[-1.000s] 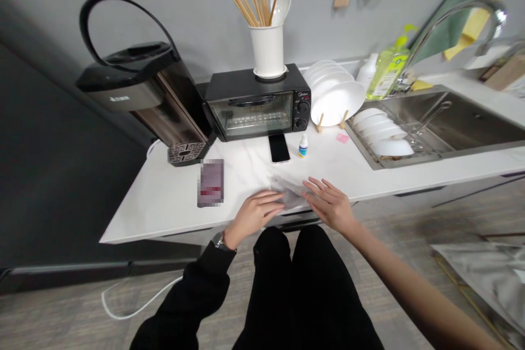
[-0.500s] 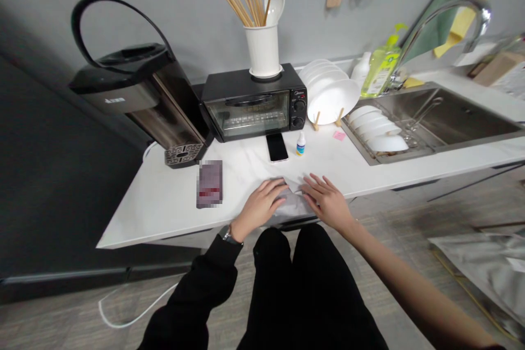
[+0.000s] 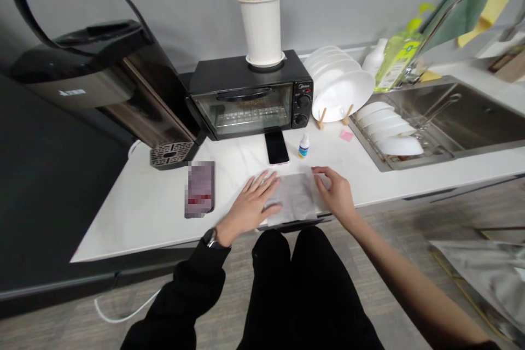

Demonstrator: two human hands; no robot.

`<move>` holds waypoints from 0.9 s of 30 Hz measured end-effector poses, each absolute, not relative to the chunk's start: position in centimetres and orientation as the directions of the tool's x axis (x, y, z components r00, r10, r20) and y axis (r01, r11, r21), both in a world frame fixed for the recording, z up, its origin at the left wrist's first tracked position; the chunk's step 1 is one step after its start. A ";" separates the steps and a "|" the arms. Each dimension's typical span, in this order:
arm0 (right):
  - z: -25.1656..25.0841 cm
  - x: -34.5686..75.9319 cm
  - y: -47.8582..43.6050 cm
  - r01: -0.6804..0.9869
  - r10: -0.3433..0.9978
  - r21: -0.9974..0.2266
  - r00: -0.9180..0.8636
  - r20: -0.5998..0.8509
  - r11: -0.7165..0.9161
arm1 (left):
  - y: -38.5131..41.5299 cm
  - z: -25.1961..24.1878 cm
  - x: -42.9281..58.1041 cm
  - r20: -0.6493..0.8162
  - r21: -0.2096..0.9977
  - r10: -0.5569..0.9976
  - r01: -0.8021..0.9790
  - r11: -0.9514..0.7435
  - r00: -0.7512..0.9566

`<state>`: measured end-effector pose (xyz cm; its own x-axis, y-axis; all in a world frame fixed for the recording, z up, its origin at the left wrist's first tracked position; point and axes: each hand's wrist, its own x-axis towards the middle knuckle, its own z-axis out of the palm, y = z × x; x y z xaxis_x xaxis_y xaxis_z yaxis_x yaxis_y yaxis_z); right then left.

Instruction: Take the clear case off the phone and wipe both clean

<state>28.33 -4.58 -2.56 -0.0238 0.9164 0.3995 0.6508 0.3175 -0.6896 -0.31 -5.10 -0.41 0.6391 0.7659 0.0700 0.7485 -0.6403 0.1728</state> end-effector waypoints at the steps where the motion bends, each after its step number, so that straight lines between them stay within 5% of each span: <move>1: -2.4 28.3 -4.8 0.641 0.905 -0.672 -0.085 0.416 0.370 | -5.0 -0.3 -0.5 0.092 0.177 0.758 0.738 -0.651 0.646; 5: -2.2 27.7 -5.8 0.612 0.770 -0.467 -0.511 0.382 0.638 | -5.1 -0.3 -1.4 0.113 0.225 0.699 0.667 -0.710 0.706; 9: -2.7 27.6 -4.9 0.668 0.755 -0.354 -0.594 0.277 0.655 | -4.6 -0.3 -1.8 0.069 0.249 0.701 0.668 -0.701 0.710; 13: -2.7 28.8 -3.6 0.609 0.791 -0.513 -0.532 0.302 0.605 | -4.2 0.1 -1.9 0.063 0.219 0.704 0.679 -0.701 0.707; 16: -2.8 29.9 -2.2 0.573 0.887 -0.678 -0.272 0.373 0.460 | -4.4 0.3 -2.2 0.050 0.212 0.694 0.672 -0.710 0.718; 20: -2.3 29.3 2.4 0.576 0.899 -0.718 -0.073 0.432 0.392 | -4.3 0.5 -2.7 0.072 0.227 0.675 0.647 -0.728 0.734; 27: 1.2 27.3 -0.6 0.469 0.835 -0.702 -0.418 0.358 0.536 | -6.1 3.8 0.5 0.307 0.459 0.808 0.665 -0.588 0.503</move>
